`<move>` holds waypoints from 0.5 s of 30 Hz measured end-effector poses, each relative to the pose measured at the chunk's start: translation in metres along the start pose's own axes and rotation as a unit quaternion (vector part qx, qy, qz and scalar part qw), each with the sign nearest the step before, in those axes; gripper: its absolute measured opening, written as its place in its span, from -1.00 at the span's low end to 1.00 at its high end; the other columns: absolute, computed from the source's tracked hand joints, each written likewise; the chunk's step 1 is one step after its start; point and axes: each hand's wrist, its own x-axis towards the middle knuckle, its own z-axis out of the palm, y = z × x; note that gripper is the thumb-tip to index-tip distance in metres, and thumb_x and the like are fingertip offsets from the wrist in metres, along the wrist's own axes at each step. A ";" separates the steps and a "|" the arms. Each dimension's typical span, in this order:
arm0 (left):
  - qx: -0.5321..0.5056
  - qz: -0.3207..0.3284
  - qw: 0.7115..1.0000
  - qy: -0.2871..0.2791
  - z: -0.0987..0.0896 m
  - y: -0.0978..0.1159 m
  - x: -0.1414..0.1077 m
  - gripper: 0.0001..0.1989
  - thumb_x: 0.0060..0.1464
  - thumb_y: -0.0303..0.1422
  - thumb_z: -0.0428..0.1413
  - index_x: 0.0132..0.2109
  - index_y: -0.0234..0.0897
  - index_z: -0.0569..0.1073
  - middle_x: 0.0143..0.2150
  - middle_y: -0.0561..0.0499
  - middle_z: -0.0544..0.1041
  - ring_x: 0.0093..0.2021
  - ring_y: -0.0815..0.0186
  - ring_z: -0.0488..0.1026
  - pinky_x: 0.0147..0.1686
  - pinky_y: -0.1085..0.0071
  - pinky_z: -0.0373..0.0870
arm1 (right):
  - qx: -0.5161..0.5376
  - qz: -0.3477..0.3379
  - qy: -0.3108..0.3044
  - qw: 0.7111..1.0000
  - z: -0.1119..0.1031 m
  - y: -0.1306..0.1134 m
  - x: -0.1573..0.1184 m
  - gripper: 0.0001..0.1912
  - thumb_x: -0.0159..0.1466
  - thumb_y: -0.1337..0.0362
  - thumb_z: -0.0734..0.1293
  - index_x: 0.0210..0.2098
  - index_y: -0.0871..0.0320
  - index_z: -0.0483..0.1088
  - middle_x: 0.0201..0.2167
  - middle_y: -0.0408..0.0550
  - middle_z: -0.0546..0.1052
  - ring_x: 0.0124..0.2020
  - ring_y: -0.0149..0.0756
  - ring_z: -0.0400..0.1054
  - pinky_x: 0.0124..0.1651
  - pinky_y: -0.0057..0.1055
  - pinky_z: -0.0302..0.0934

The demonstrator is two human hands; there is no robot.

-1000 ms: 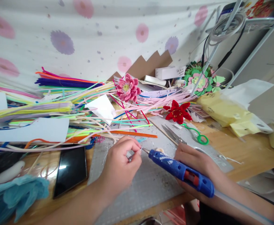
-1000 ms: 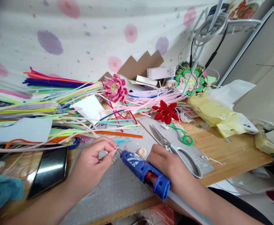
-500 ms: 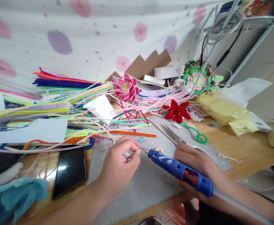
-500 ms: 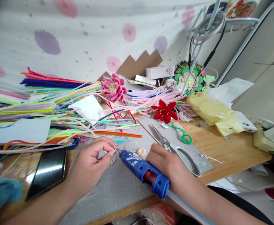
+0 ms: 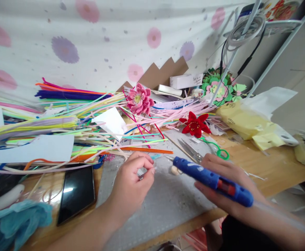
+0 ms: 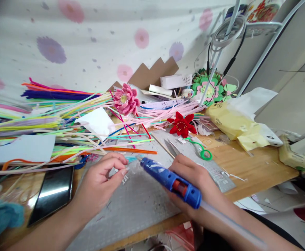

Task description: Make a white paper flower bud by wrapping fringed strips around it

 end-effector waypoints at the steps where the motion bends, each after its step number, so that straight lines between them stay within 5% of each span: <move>1: -0.004 -0.001 1.000 -0.004 0.000 -0.001 0.000 -0.82 0.03 -0.49 0.04 -0.50 -0.25 0.38 -0.32 0.02 0.45 -0.24 0.32 0.43 -0.21 0.40 0.31 | 0.005 0.015 0.038 0.999 -0.006 0.007 -0.001 -0.92 0.15 0.32 0.34 -0.45 0.10 0.33 -0.45 -0.12 0.36 -0.43 -0.33 0.28 -0.37 -0.38 0.19; 4: -0.012 -0.003 1.000 -0.008 -0.001 -0.004 -0.001 -0.84 0.05 -0.45 0.05 -0.48 -0.23 0.39 -0.30 0.02 0.46 -0.20 0.30 0.43 -0.18 0.39 0.30 | 0.051 0.147 0.175 0.972 -0.036 0.042 -0.005 -0.82 0.06 0.19 0.44 -0.43 0.08 0.38 -0.54 -0.14 0.39 -0.52 -0.33 0.28 -0.47 -0.40 0.20; 6: -0.009 -0.007 1.000 -0.005 -0.002 -0.007 0.000 -0.85 0.06 -0.40 0.06 -0.47 -0.22 0.40 -0.29 0.02 0.47 -0.21 0.28 0.43 -0.18 0.38 0.30 | 0.124 0.284 0.271 0.911 -0.062 0.072 -0.012 -0.71 -0.04 0.16 0.50 -0.39 0.11 0.41 -0.62 -0.17 0.39 -0.63 -0.39 0.24 -0.66 -0.48 0.08; 8: -0.006 -0.013 1.000 -0.005 -0.001 -0.011 0.001 -0.86 0.05 -0.33 0.07 -0.46 -0.20 0.41 -0.29 0.03 0.47 -0.23 0.26 0.44 -0.19 0.37 0.30 | 0.154 0.349 0.333 0.862 -0.086 0.102 -0.023 -0.70 -0.05 0.16 0.50 -0.40 0.12 0.38 -0.68 -0.22 0.35 -0.69 -0.43 0.21 -0.72 -0.53 0.02; 11: -0.002 -0.021 1.000 -0.013 -0.001 -0.015 0.003 -0.84 0.04 -0.26 0.09 -0.45 -0.19 0.43 -0.28 0.03 0.50 -0.22 0.23 0.46 -0.17 0.35 0.30 | 0.129 0.391 0.366 0.834 -0.106 0.139 -0.038 -0.68 -0.04 0.16 0.50 -0.49 0.12 0.29 -0.74 -0.29 0.29 -0.76 -0.49 0.15 -0.74 -0.53 0.05; 15: 0.004 -0.037 0.999 -0.016 0.000 -0.013 0.004 -0.80 0.02 -0.19 0.09 -0.45 -0.18 0.44 -0.28 0.02 0.51 -0.23 0.21 0.47 -0.20 0.36 0.33 | 0.094 0.431 0.339 0.831 -0.105 0.172 -0.045 -0.71 0.12 0.16 0.45 -0.49 0.20 0.31 -0.71 -0.30 0.32 -0.75 -0.54 0.16 -0.72 -0.56 0.10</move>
